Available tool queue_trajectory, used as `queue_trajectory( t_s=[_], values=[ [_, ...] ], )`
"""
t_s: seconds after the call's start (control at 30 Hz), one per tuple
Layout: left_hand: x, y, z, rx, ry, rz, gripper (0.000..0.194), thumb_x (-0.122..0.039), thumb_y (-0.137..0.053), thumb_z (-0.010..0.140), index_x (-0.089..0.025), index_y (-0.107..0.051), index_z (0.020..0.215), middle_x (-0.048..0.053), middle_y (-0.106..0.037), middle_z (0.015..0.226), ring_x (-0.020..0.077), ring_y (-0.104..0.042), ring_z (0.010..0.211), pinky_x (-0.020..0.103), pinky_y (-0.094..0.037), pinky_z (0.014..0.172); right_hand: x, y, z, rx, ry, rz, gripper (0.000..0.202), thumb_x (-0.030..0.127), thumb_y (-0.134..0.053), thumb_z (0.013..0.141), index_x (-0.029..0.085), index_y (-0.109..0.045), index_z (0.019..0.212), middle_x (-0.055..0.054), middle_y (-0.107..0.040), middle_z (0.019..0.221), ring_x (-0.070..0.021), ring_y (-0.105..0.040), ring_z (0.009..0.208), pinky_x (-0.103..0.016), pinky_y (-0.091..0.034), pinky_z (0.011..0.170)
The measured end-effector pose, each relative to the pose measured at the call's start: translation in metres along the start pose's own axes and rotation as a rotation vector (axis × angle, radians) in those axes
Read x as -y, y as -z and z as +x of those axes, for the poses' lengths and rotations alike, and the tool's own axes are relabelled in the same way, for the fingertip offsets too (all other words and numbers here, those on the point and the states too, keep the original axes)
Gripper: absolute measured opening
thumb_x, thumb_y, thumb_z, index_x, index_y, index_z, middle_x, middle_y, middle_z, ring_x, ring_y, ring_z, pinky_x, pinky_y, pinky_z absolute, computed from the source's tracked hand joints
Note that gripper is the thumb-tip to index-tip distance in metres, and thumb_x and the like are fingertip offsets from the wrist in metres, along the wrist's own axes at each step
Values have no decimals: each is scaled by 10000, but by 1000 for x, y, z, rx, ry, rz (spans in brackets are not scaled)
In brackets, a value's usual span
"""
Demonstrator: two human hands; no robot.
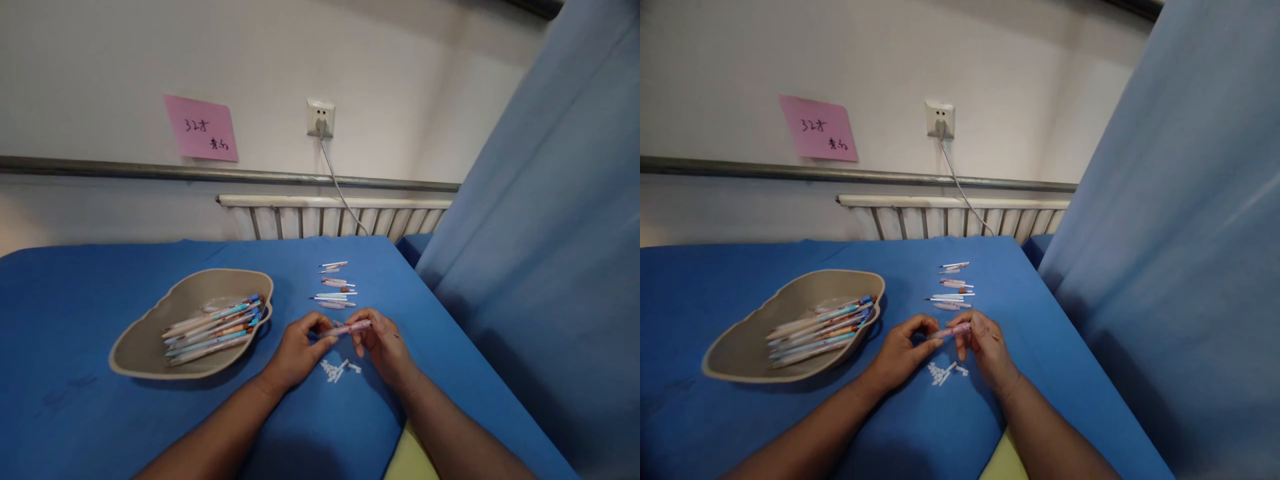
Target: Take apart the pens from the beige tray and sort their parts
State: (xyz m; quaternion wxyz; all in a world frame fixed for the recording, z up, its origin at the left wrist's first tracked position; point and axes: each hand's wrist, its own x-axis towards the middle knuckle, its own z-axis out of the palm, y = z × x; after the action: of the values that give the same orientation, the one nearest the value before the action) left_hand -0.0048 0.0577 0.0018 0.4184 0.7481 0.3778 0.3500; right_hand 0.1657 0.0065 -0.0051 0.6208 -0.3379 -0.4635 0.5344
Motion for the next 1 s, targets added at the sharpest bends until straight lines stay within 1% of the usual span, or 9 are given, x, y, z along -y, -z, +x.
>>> queue_trajectory(
  t_s=[0.2, 0.37, 0.47, 0.53, 0.6, 0.67, 0.73, 0.87, 1.0],
  values=[
    [1, 1, 0, 25, -26, 10, 90, -239, -655, 732, -173, -617, 781, -2, -624, 748, 147, -557, 716, 246, -427, 689, 1, 1, 0, 16, -1, 29, 465, 553, -402, 882, 166, -660, 897, 5, -519, 573, -105, -460, 463, -231, -367, 474],
    [3, 1, 0, 27, -36, 40, 106, -242, -655, 734, -166, -629, 803, -3, -639, 762, 143, -561, 718, 243, -431, 686, 0, 0, 1, 1, -1, 3, 478, 566, -410, 872, 157, -657, 870, -1, -518, 569, -110, -458, 464, -234, -372, 456],
    [4, 1, -1, 44, -50, 67, 109, -243, -641, 748, -167, -631, 826, -4, -642, 770, 141, -560, 721, 243, -432, 685, 2, 0, 1, -13, 19, 12, 454, 538, -408, 887, 160, -659, 867, 1, -520, 570, -110, -460, 475, -237, -371, 470],
    [4, 1, -1, 52, -59, 83, 112, -245, -636, 751, -168, -629, 833, -3, -642, 776, 144, -561, 728, 247, -435, 688, 3, 1, 0, -60, 44, 7, 414, 501, -424, 896, 161, -659, 875, 3, -529, 574, -109, -468, 487, -241, -376, 495],
    [5, 1, -1, 52, -63, 96, 118, -247, -635, 749, -169, -628, 837, 0, -643, 782, 148, -564, 734, 251, -437, 689, 5, 2, 0, -158, 85, -17, 350, 463, -465, 891, 166, -650, 870, 9, -538, 579, -109, -476, 502, -243, -381, 522],
    [5, 1, -1, 46, -64, 106, 116, -246, -631, 750, -169, -630, 838, 1, -640, 775, 148, -564, 729, 251, -435, 682, 6, 5, 0, -272, 136, -64, 257, 417, -543, 861, 176, -633, 850, 20, -542, 585, -108, -480, 520, -242, -382, 540],
    [7, 1, -1, 35, -64, 119, 105, -242, -629, 750, -169, -632, 825, -3, -632, 755, 145, -561, 712, 246, -430, 670, 6, 8, 1, -351, 171, -149, 190, 374, -614, 819, 185, -614, 808, 32, -543, 589, -106, -482, 537, -236, -384, 553],
    [9, 1, -1, 11, -53, 147, 98, -249, -630, 749, -171, -637, 808, -11, -625, 738, 139, -559, 699, 238, -428, 664, 5, 11, 4, -400, 173, -309, 198, 349, -639, 797, 184, -572, 712, 45, -535, 566, -97, -475, 530, -228, -385, 559],
    [9, 2, -1, 22, -40, 154, 128, -286, -615, 772, -183, -646, 841, -9, -637, 754, 142, -565, 709, 238, -433, 666, 5, 9, 6, -439, 187, -318, 212, 358, -603, 819, 186, -549, 709, 49, -538, 551, -98, -484, 520, -229, -396, 561]
  ],
)
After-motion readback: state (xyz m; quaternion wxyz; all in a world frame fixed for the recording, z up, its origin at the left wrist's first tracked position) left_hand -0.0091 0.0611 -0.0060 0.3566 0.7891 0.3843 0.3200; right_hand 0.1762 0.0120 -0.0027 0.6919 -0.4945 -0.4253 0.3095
